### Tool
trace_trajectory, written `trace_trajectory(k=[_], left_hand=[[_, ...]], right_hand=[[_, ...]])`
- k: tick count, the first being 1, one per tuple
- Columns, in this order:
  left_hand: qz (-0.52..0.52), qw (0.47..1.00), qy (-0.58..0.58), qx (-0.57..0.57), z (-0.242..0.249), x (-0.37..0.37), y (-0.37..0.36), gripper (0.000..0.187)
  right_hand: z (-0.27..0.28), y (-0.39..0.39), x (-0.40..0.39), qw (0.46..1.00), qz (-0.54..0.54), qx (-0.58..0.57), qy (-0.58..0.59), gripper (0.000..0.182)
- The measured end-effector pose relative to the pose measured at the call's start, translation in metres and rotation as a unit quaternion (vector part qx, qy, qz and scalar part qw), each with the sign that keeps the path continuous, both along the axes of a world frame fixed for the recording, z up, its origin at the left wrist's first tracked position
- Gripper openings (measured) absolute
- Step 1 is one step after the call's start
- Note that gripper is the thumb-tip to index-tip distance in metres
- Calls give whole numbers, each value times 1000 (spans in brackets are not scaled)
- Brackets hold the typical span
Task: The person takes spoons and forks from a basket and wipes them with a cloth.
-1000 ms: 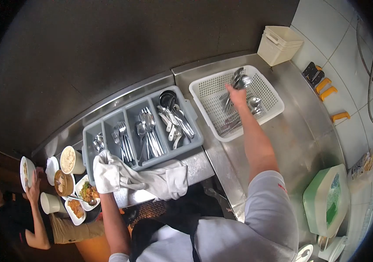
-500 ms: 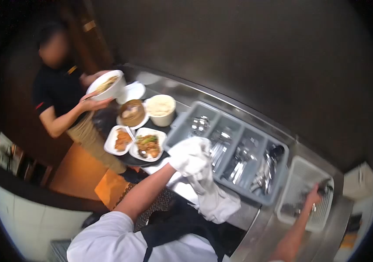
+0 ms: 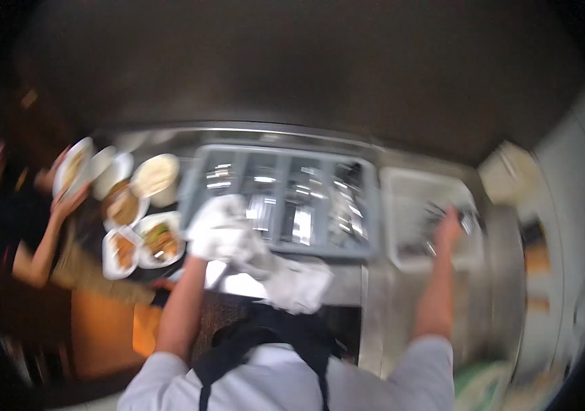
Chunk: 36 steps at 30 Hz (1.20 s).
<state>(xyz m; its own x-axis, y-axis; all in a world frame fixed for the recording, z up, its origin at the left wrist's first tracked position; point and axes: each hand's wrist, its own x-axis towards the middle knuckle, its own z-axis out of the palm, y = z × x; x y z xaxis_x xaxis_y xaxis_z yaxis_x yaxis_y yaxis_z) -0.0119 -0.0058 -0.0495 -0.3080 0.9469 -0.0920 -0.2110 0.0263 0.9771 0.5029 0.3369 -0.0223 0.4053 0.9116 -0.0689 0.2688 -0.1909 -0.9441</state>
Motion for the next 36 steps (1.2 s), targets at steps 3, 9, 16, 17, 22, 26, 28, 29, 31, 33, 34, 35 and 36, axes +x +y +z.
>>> trace_trajectory(k=[3, 9, 16, 17, 22, 26, 28, 29, 31, 33, 34, 35, 36], left_hand=[[-57, 989, -132, 14, 76, 23, 8, 26], [24, 998, 20, 59, 55, 20, 5, 27], [-5, 978, 165, 130, 33, 23, -14, 35], [-69, 981, 129, 130, 30, 25, -19, 33], [-319, 932, -168, 41, 47, 64, -17, 29], [-331, 941, -45, -53, 58, 158, -18, 28], [-328, 938, -66, -94, 66, 187, -21, 28], [-320, 936, -97, -108, 68, 192, -25, 28], [-291, 933, -192, -95, 48, 188, -38, 29], [-319, 917, -225, -80, 32, 166, -54, 30], [-367, 906, -191, -91, 38, 158, -59, 31], [-361, 928, -88, 12, 59, 165, -61, 32], [-363, 926, -106, 0, 38, 162, -66, 35]], right_hand=[[25, -7, -17, 926, -80, 274, 247, 13], [46, 2, 4, 910, -68, 269, 310, 20], [86, -59, 6, 868, 22, 232, 438, 25], [88, -63, 8, 884, 30, 211, 416, 26], [119, -170, -47, 930, 143, 40, 337, 19], [96, -279, -138, 929, 220, -52, 294, 26], [66, -315, -179, 909, 237, -36, 340, 23], [62, -329, -197, 922, 222, -22, 316, 22], [55, -348, -212, 945, 218, 5, 245, 23], [47, -362, -218, 957, 247, 31, 145, 28], [47, -366, -218, 961, 259, 48, 89, 30], [47, -368, -217, 960, 272, 64, 33, 32], [46, -371, -217, 955, 286, 79, -22, 34]])
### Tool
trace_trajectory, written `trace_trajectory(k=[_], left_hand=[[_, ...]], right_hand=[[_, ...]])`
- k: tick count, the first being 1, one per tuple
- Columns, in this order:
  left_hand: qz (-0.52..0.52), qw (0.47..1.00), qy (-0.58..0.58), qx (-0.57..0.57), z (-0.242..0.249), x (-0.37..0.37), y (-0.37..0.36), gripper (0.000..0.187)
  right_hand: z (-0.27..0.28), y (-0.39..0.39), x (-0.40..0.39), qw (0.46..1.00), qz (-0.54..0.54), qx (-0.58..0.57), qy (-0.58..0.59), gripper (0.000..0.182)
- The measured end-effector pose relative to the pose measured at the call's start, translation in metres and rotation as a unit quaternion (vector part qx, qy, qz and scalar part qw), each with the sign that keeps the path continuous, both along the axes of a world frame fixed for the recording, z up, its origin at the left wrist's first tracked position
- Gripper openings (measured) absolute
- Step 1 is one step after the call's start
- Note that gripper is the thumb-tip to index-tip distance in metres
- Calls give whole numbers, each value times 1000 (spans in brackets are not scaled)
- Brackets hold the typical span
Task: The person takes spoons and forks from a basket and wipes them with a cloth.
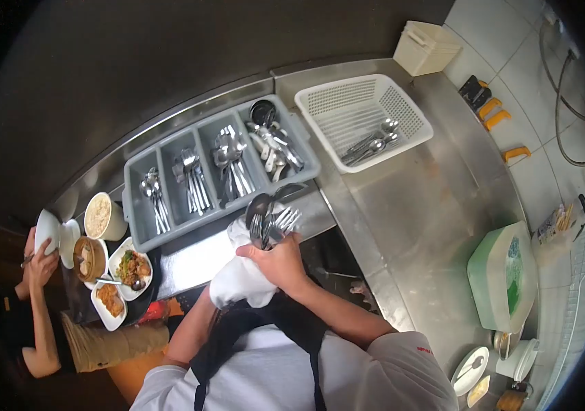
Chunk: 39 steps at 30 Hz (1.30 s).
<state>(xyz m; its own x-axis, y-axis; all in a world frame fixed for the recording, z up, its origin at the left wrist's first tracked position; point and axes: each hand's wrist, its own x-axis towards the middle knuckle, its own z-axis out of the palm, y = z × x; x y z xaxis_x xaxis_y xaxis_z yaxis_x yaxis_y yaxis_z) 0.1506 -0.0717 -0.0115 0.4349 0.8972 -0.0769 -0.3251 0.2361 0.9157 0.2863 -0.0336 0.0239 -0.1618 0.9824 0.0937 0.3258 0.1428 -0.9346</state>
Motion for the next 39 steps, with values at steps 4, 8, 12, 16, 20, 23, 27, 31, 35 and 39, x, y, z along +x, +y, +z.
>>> trace_trajectory(k=[4, 8, 12, 16, 20, 23, 27, 31, 35, 39], left_hand=[[13, 993, 114, 30, -45, -9, -23, 35], [115, 986, -87, -90, 11, 2, -32, 25], [78, 977, -144, -137, 32, -14, -34, 12], [60, 967, -192, -158, 62, -15, -42, 25], [-9, 950, -268, -159, 51, -11, -47, 24], [-63, 943, -284, -162, 19, -12, -47, 26], [23, 943, -275, -187, 39, -14, -47, 24], [36, 992, -13, -123, 28, -28, -46, 29], [179, 954, 240, -11, 24, -34, -57, 22], [127, 907, 393, 87, 36, -35, -49, 17]], right_hand=[[-7, -15, -6, 985, 77, 108, -114, 42], [3, -15, 1, 967, 237, -90, 15, 77], [-33, 0, 21, 915, 154, -179, 327, 87], [30, 33, 2, 939, 96, 11, 331, 94], [21, 45, 7, 922, 285, -60, 255, 87], [12, 17, -4, 939, 200, -30, 276, 68], [-16, -7, -15, 930, 146, -74, 329, 52], [-21, -1, -1, 958, 144, -79, 236, 52], [-13, -5, 0, 965, 172, -65, 186, 64], [-18, -2, -1, 855, 230, -167, 433, 108]])
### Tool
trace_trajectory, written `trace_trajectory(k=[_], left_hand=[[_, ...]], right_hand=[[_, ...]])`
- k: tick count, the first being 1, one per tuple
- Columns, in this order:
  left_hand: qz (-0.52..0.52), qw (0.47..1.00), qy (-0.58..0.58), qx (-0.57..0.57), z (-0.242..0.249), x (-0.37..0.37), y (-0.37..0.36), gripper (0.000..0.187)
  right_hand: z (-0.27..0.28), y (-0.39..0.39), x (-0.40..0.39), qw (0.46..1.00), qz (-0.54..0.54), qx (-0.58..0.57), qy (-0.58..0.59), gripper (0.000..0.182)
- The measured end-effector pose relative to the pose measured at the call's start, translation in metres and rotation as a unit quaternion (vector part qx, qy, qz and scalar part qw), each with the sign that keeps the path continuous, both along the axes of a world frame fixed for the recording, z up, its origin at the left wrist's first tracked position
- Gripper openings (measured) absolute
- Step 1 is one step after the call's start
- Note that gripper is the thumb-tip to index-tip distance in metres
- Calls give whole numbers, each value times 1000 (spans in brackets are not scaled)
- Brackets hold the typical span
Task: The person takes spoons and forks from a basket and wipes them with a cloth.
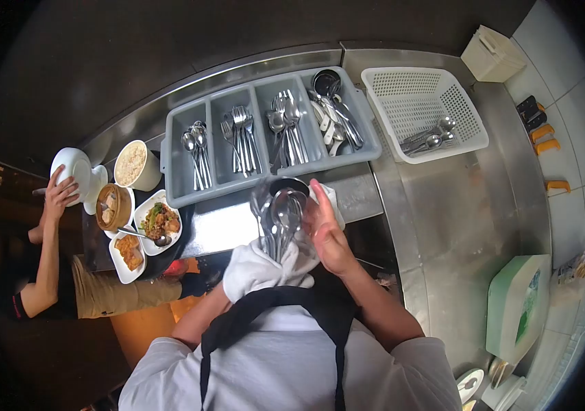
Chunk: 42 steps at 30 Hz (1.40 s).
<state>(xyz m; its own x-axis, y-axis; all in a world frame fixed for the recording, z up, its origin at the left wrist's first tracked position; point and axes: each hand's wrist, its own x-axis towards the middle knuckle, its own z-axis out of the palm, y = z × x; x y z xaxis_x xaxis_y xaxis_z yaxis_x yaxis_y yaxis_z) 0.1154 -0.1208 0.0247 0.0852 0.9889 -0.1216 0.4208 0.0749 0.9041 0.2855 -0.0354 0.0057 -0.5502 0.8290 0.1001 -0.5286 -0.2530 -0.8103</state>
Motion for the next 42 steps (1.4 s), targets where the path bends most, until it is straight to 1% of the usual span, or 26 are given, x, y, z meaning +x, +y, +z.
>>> trace_trajectory(k=[1, 2, 3, 4, 5, 7, 9, 12, 15, 17, 19, 22, 23, 24, 25, 27, 29, 30, 32, 34, 36, 38, 39, 40, 41, 42], left_hand=[[-26, 998, -51, 9, 23, -3, 8, 16], [-28, 983, -172, -57, 59, -11, 16, 15], [-27, 975, -212, -59, 79, -20, 19, 14], [-21, 976, -217, -23, 94, -29, 22, 14], [-15, 976, -219, 13, 110, -38, 23, 13], [9, 976, -201, 85, 130, -54, 23, 12], [40, 972, -172, 156, 143, -67, 22, 12], [93, 957, -116, 249, 157, -84, 16, 11], [147, 934, -56, 321, 164, -99, 10, 10], [185, 915, -14, 359, 166, -110, 5, 9], [215, 898, 20, 383, 165, -119, 1, 9], [247, 876, 69, 409, 165, -127, -7, 9], [255, 870, 85, 414, 164, -128, -8, 9], [258, 866, 97, 418, 161, -127, -10, 9], [264, 860, 111, 423, 157, -126, -12, 9], [264, 850, 137, 434, 147, -123, -17, 10], [259, 841, 173, 442, 135, -119, -23, 10], [253, 838, 191, 445, 128, -116, -24, 11], [215, 833, 228, 455, 113, -105, -24, 11], [163, 827, 260, 470, 100, -93, -25, 12], [89, 879, 240, 403, 89, -74, -18, 12], [11, 966, 141, 215, 97, -56, -6, 12], [3, 993, 37, 114, 86, -43, 3, 12], [36, 986, -150, 57, 54, -31, 8, 11], [67, 942, -329, -2, 35, -19, 13, 10], [34, 945, -324, 0, 34, -11, 22, 11]], right_hand=[[-2, 4, 1, 995, 81, 32, -46, 112], [-7, 9, 4, 981, 160, 64, -92, 116], [-12, 16, 6, 957, 236, 96, -137, 119], [-18, 27, 5, 903, 269, 266, -205, 117], [13, 37, 4, 850, 312, 318, -279, 95], [87, 62, 4, 817, 378, 267, -345, 67], [129, 87, 13, 809, 255, 430, -309, 48], [180, 81, 17, 809, 280, 411, -313, 41], [134, 81, 20, 772, 397, 361, -340, 35], [78, 81, 38, 663, 449, 415, -432, 36], [52, 81, 57, 621, 452, 449, -456, 43], [86, 91, 98, 861, 406, 229, -206, 43], [90, 91, 110, 948, 277, 95, -122, 50], [94, 97, 109, 970, 238, -23, 49, 47], [95, 102, 102, 979, 173, -101, 45, 48], [110, 102, 95, 979, 116, 151, -72, 45], [135, 93, 85, 903, 62, 384, -184, 43], [137, 90, 84, 880, 48, 428, -198, 42], [118, 84, 83, 919, 30, 353, -172, 41], [85, 79, 74, 984, 23, 154, -82, 41], [59, 64, 53, 993, 35, 81, -72, 41], [44, 46, 30, 991, 73, 72, -87, 42], [37, 43, 16, 990, 96, 62, -87, 43], [34, 41, 5, 988, 122, 49, -80, 43], [29, 42, -7, 986, 143, 33, -73, 44], [24, 42, -18, 986, 147, 31, -72, 45]])
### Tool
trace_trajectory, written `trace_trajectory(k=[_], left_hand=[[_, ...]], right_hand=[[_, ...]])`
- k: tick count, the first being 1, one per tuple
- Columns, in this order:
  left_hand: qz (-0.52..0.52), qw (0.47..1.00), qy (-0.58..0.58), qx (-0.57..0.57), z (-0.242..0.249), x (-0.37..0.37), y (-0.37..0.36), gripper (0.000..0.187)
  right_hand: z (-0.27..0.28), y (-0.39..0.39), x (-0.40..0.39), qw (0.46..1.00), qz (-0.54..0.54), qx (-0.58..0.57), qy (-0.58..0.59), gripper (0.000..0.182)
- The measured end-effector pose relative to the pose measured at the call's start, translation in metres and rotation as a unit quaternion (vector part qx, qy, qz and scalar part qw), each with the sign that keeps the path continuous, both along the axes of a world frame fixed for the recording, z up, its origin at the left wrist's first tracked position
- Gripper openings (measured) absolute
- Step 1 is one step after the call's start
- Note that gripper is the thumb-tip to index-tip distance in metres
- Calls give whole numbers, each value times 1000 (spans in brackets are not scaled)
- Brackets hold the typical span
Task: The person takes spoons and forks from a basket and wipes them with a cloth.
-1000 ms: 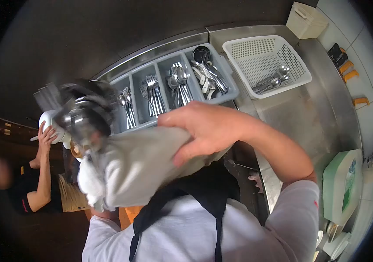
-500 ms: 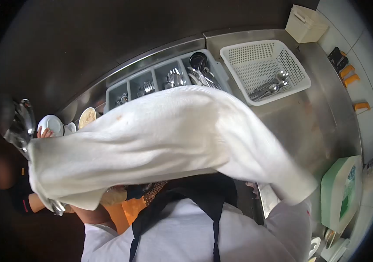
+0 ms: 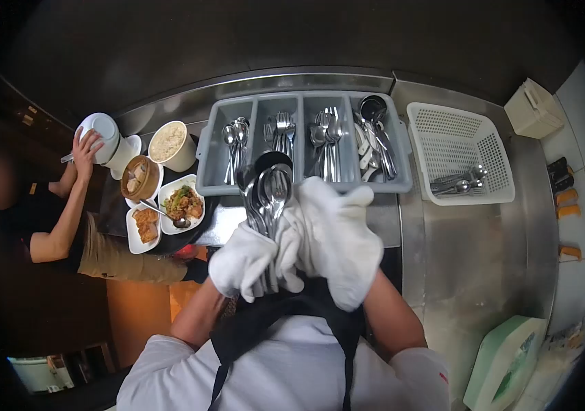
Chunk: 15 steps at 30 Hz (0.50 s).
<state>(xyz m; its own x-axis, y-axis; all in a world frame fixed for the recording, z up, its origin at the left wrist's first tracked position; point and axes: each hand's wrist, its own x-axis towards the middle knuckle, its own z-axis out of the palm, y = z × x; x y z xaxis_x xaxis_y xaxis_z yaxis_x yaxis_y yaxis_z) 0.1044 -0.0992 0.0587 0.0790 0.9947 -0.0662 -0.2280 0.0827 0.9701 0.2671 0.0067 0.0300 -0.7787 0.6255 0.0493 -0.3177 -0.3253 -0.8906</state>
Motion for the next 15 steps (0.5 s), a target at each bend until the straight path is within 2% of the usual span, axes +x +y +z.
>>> trace_trajectory(k=[1, 2, 3, 5, 6, 9, 10, 13, 14, 15], left_hand=[[-30, 999, 6, 13, -1, 3, 6, 13], [-73, 947, 313, 2, 9, 4, -3, 8], [-137, 799, 586, 7, 19, 5, -13, 5], [-58, 789, 610, 53, -14, 1, -26, 6], [-50, 788, 609, 70, -29, -2, -32, 6], [-5, 796, 593, 122, -39, -4, -41, 6], [27, 802, 579, 141, -33, -1, -40, 8], [82, 785, 591, 165, -44, 4, -38, 9], [80, 770, 614, 151, -36, 9, -36, 8], [62, 758, 637, 127, -32, 9, -37, 12]], right_hand=[[-7, -2, -9, 998, -35, 57, -22, 46], [-16, -4, -16, 985, -83, 140, -60, 48], [-24, -9, -17, 898, -219, 336, -181, 49], [-32, -6, -24, 911, -226, 303, -166, 40], [-33, -5, -27, 917, -228, 286, -159, 37], [-20, -4, -28, 882, -174, 395, -187, 25], [-18, -2, -36, 842, -214, 463, -176, 16], [-12, -12, -46, 795, -306, 491, -182, 5], [-13, -8, -48, 715, -344, 582, -176, 6], [-15, -6, -46, 766, -334, 524, -165, 10]])
